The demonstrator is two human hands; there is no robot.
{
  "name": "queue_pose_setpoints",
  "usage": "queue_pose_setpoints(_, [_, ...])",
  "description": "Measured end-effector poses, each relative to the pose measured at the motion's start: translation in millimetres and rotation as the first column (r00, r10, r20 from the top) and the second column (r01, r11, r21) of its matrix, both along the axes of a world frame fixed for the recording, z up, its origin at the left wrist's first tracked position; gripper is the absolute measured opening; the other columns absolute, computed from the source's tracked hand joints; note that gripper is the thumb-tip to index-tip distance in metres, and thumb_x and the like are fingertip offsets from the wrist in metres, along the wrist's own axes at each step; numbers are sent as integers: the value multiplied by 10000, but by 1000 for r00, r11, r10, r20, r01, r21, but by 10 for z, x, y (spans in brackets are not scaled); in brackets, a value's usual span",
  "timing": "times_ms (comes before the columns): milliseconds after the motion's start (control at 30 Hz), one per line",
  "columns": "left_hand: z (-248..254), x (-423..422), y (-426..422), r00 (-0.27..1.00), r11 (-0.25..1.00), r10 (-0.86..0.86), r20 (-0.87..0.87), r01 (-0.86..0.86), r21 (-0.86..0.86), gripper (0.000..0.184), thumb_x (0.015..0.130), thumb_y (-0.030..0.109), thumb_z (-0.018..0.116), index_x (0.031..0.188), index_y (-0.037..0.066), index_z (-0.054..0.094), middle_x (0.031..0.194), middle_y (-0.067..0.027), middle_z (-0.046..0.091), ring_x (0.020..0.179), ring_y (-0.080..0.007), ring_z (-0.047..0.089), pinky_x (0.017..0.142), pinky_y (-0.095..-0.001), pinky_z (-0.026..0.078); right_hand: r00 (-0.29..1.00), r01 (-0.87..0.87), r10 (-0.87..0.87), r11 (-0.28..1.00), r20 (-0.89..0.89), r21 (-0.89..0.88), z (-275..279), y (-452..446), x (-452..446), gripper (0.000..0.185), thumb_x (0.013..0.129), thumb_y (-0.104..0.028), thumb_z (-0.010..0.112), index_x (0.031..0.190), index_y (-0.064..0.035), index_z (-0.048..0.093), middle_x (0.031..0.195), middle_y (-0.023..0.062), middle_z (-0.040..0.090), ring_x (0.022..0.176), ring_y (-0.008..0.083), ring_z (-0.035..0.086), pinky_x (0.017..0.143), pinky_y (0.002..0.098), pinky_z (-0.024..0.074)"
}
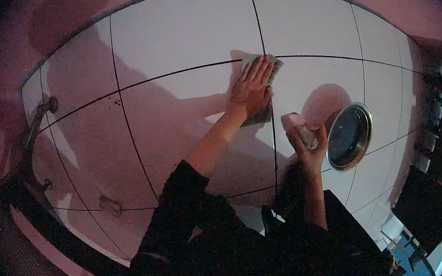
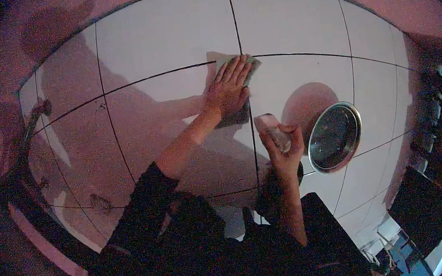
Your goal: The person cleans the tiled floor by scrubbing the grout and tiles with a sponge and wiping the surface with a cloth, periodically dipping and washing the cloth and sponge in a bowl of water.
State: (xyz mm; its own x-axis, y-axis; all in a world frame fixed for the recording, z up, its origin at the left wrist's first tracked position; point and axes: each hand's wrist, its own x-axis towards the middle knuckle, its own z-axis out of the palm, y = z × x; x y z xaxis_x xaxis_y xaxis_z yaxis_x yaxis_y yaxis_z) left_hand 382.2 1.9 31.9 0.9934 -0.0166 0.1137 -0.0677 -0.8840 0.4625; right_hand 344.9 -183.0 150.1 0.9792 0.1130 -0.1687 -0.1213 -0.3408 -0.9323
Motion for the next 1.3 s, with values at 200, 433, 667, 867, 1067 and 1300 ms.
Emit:
queue_pose_setpoints(200, [11,-221,-69,991,984,-136,-3,135,-118,627,839,203,495,1405,23,295,1505,-139,212,1388,-279,207,1134,-419,176,999,-26,24,996,31,79,94,109,43,311,751,-36,745,930,-55,491,871,31,586,784,91,564,649,224,471])
queue_pose_setpoints(433, [76,-496,-216,978,974,-198,-70,188,-123,663,813,220,536,1401,15,306,1492,-121,251,1379,-257,231,1130,-410,193,993,-114,114,993,43,-14,-78,175,-108,355,711,-77,798,886,-37,491,831,67,604,722,100,583,654,254,491])
queue_pose_setpoints(667, [-9,-238,73,992,991,91,90,-81,-108,651,826,261,513,1405,40,313,1494,-121,251,1369,-269,252,1124,-421,193,983,-106,117,991,143,-84,33,341,-92,363,703,-105,809,875,-40,497,818,63,594,774,123,570,702,271,471])
queue_pose_setpoints(867, [60,-512,396,960,961,278,45,-278,-9,640,856,266,500,1415,38,287,1499,-125,229,1384,-266,218,1125,-421,203,980,-103,124,985,156,-139,-158,278,-10,390,703,-193,815,891,-29,515,827,83,604,819,150,579,725,312,477])
queue_pose_setpoints(1067, [2,-901,667,921,922,386,55,-384,-41,655,856,313,504,1396,3,302,1480,-172,254,1371,-322,233,1113,-471,186,966,-72,128,968,225,-242,-492,473,390,401,695,-247,809,894,-11,554,842,137,620,812,211,609,735,344,484])
queue_pose_setpoints(1300, [-54,-1448,1226,736,728,673,68,-676,111,631,901,316,460,1412,2,263,1501,-152,212,1384,-319,208,1100,-491,197,934,74,27,961,357,-266,-734,881,958,425,681,-303,804,890,-18,569,876,185,609,823,330,605,734,405,481])
